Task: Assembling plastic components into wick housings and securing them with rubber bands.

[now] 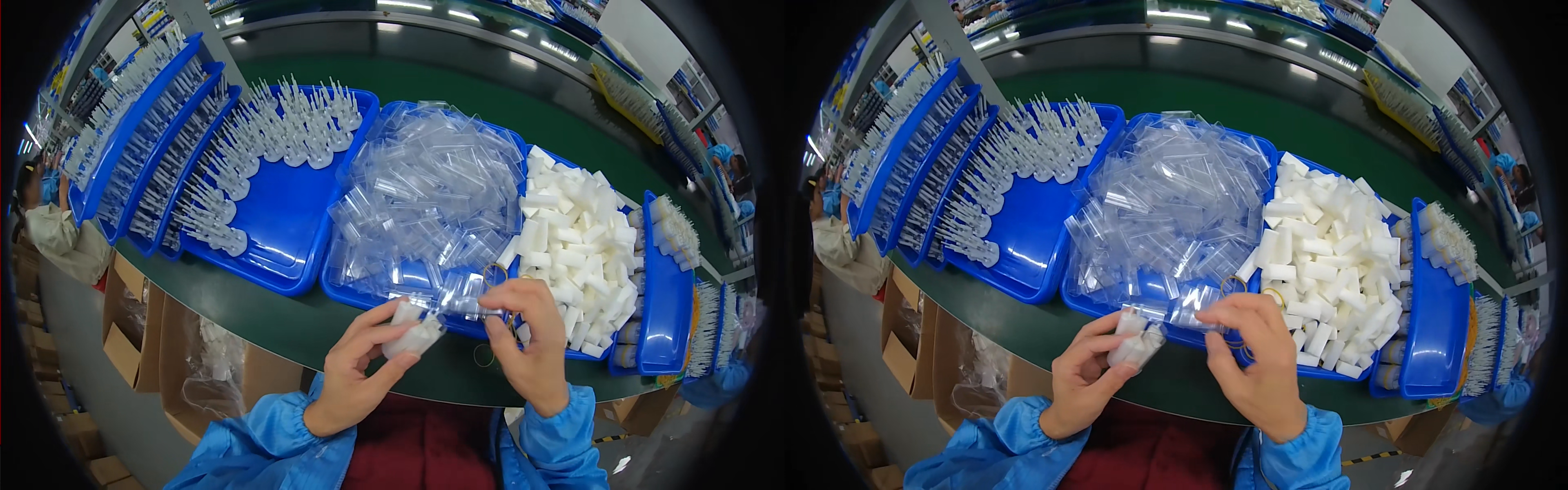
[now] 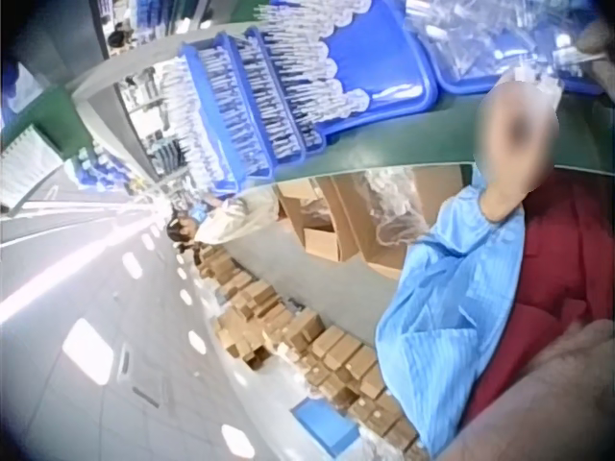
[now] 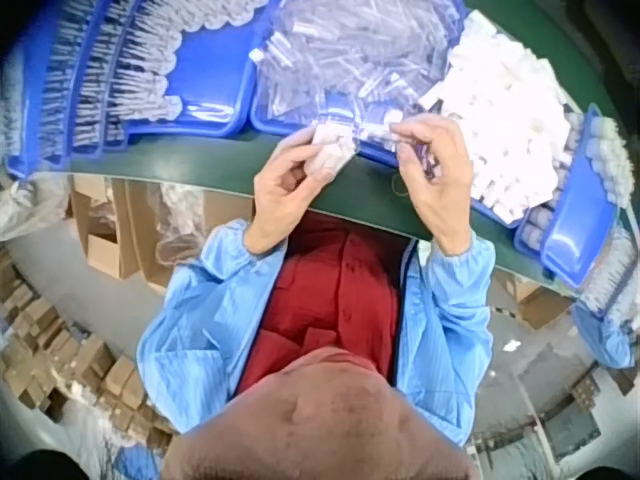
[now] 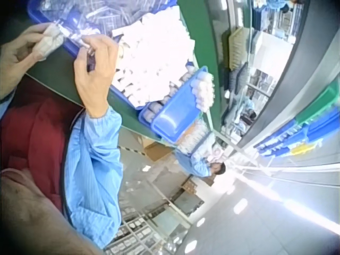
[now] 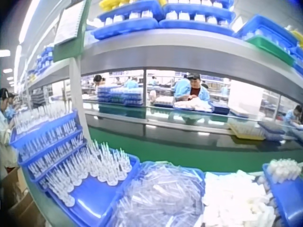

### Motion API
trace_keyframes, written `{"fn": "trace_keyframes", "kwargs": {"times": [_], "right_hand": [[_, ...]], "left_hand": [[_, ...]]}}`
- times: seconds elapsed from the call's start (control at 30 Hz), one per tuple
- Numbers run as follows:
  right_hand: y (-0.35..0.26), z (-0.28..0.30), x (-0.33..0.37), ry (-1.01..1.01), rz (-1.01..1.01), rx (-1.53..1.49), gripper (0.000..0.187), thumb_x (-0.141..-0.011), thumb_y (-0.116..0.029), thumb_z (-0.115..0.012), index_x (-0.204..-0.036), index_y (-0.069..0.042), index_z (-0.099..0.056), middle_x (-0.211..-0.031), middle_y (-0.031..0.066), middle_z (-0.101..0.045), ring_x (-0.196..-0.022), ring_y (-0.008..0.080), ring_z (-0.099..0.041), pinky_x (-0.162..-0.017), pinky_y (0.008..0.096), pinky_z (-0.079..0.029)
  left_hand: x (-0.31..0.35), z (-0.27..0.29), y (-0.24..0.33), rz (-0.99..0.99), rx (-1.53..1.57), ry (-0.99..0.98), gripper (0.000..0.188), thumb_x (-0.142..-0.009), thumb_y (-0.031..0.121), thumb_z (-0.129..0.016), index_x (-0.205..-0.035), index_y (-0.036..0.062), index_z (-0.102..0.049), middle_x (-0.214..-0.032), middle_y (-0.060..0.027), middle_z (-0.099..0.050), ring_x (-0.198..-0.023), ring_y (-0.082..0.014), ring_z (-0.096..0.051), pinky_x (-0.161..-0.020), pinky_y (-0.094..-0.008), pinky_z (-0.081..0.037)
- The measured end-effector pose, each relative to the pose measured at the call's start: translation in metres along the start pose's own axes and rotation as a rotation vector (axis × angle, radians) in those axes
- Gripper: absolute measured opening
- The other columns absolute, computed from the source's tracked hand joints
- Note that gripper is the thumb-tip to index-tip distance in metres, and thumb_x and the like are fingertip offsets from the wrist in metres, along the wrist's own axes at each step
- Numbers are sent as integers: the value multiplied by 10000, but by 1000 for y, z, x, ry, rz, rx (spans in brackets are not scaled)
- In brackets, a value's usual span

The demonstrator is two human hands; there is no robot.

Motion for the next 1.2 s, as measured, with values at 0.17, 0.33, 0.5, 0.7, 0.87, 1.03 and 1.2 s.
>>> {"fn": "trace_keyframes", "kwargs": {"times": [0.17, 0.33, 0.5, 0.7, 0.87, 1.03, 1.2], "right_hand": [[8, 17, 23, 4, -218, -440, 272, -898, 58, -620, -1164, 14, -659, -1187, 90, -563, -967, 136, -586, -837, 267, -483], [2, 20, 26, 82, -384, -585, 302, -967, -16, -632, -1262, 46, -613, -1173, 123, -644, -981, 122, -607, -877, 270, -505], [14, 29, 32, 252, -413, -642, 325, -967, -34, -668, -1275, 47, -603, -1103, 129, -689, -972, 136, -642, -883, 281, -525], [13, 25, 40, 191, -328, -429, 271, -915, -41, -740, -1168, 34, -680, -1015, 90, -695, -931, 139, -659, -884, 298, -512], [12, 20, 44, 222, -389, -600, 239, -880, -30, -768, -1102, 18, -692, -1013, 90, -698, -910, 137, -656, -859, 289, -509], [18, 17, 55, 272, -62, -182, 210, -853, -42, -793, -1032, 9, -695, -1021, 109, -703, -896, 150, -658, -829, 288, -509], [19, 20, 51, 245, 79, -32, 212, -848, -44, -792, -1030, 4, -694, -1010, 101, -705, -885, 167, -653, -799, 296, -508]], "left_hand": [[-9, -21, 2, 127, -27, -101, 328, -903, 19, -741, -1227, 3, -694, -1427, -169, -538, -1241, -255, -606, -974, -354, -554], [-9, -34, -2, 140, -53, -149, 330, -903, 59, -754, -1227, 19, -705, -1403, -166, -571, -1209, -249, -625, -949, -352, -550], [-10, -39, -1, 150, -113, -178, 330, -899, 63, -759, -1224, 28, -713, -1397, -168, -580, -1208, -248, -627, -956, -351, -544], [-11, -46, 1, 130, -143, -184, 330, -893, 49, -757, -1222, 41, -725, -1392, -175, -590, -1205, -252, -631, -955, -345, -539], [-12, -48, 1, 131, -173, -167, 312, -898, 44, -750, -1210, 40, -733, -1390, -177, -590, -1204, -258, -636, -968, -345, -534], [-13, -51, 3, 0, -273, -219, 290, -906, 48, -743, -1196, 36, -738, -1376, -178, -595, -1185, -264, -646, -961, -341, -536], [-17, -47, -1, 16, -254, -235, 230, -916, 47, -731, -1142, 6, -744, -1354, -176, -601, -1110, -242, -670, -931, -318, -539]]}}
Point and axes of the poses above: each hand's wrist, its own x-axis away from the middle knuckle, its own z-axis out of the back of the hand, y = z × x, the point moved 2 cm from there along -x, towards the middle knuckle
